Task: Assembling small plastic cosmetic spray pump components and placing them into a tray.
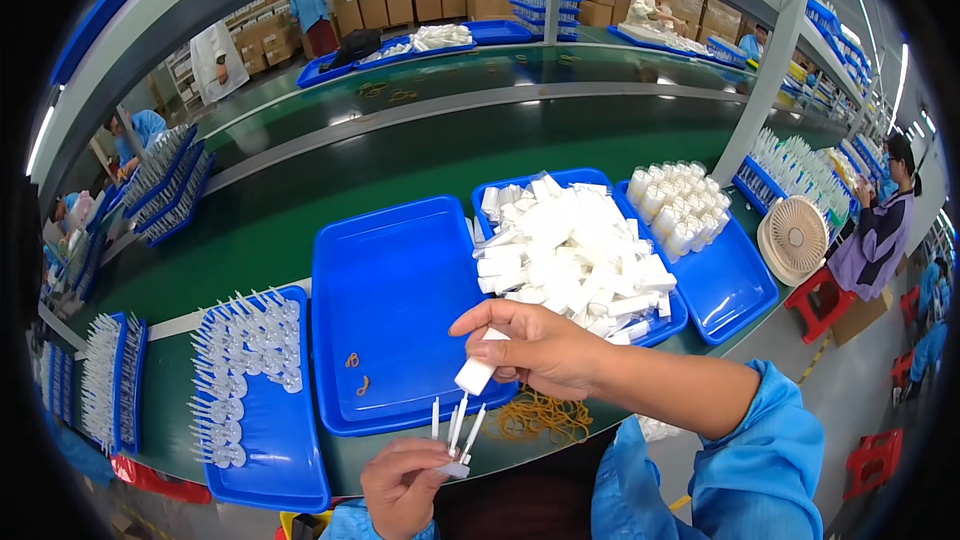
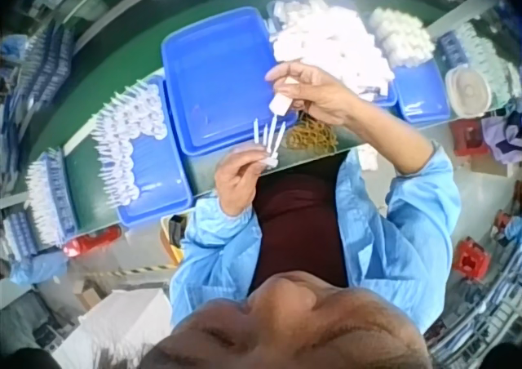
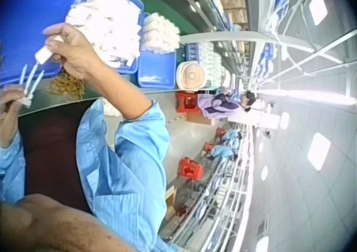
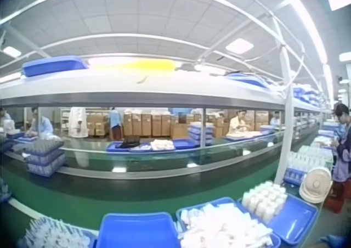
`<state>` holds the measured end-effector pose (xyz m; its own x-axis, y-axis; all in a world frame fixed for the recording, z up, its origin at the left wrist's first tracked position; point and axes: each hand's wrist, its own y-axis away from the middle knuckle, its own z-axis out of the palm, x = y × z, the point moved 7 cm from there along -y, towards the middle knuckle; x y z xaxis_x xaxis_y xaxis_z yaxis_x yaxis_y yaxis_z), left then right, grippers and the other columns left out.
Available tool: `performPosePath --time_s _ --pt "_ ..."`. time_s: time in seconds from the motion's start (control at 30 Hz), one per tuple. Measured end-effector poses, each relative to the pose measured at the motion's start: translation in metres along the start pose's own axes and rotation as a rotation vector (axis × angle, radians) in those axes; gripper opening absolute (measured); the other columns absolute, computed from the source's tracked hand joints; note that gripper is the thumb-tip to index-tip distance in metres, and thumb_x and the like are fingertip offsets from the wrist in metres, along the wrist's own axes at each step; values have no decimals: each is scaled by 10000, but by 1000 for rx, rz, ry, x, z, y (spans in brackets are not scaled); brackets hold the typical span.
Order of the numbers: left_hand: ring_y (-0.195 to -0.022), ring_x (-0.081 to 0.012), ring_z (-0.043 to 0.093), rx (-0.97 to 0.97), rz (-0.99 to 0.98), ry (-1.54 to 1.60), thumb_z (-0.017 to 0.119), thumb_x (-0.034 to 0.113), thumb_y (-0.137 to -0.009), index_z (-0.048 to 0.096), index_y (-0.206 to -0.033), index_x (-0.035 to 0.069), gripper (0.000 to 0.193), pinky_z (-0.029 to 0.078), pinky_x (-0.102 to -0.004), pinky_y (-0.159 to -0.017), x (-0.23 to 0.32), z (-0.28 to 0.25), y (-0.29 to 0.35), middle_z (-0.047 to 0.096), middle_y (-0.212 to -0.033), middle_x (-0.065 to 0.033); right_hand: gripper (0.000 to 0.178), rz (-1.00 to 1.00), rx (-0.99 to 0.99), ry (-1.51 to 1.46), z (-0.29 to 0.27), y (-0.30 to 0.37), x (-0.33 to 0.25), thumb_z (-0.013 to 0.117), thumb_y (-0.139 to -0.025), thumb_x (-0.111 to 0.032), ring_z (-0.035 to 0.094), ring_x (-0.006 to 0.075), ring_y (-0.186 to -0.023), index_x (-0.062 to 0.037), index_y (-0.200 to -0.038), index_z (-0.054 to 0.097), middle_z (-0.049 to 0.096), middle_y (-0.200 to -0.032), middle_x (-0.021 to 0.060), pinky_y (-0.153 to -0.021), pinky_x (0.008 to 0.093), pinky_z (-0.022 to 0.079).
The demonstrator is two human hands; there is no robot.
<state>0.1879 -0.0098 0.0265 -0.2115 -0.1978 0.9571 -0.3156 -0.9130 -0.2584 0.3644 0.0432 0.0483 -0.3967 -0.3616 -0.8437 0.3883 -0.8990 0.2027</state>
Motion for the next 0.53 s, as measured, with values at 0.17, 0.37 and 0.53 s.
performPosePath --time_s 0.17,0.37,0.53 --pt "-803 -229 613 -78 53 -129 599 -69 -765 637 -858 -37 105 485 -294 -712 23 11 -6 634 -884 -148 251 16 -29 5 0 3 2 584 -882 -124 453 55 -735 -44 -1103 494 514 -879 -1 -603 200 333" --pt "-801 -240 616 -121 -7 -150 589 -73 -769 639 -868 -27 120 485 -300 -714 19 16 -7 637 -892 -145 230 -100 -75 762 3 13 -10 567 -888 -201 554 183 -757 -40 -1027 478 559 -846 76 -626 314 410" --pt "-1059 -266 552 -392 109 -187 680 126 -759 583 -1099 89 355 441 -395 -890 -19 14 7 494 -1248 -179 278 -100 -86 1219 11 28 -16 554 -885 -281 606 315 -847 -45 -984 444 596 -864 171 -695 403 445"
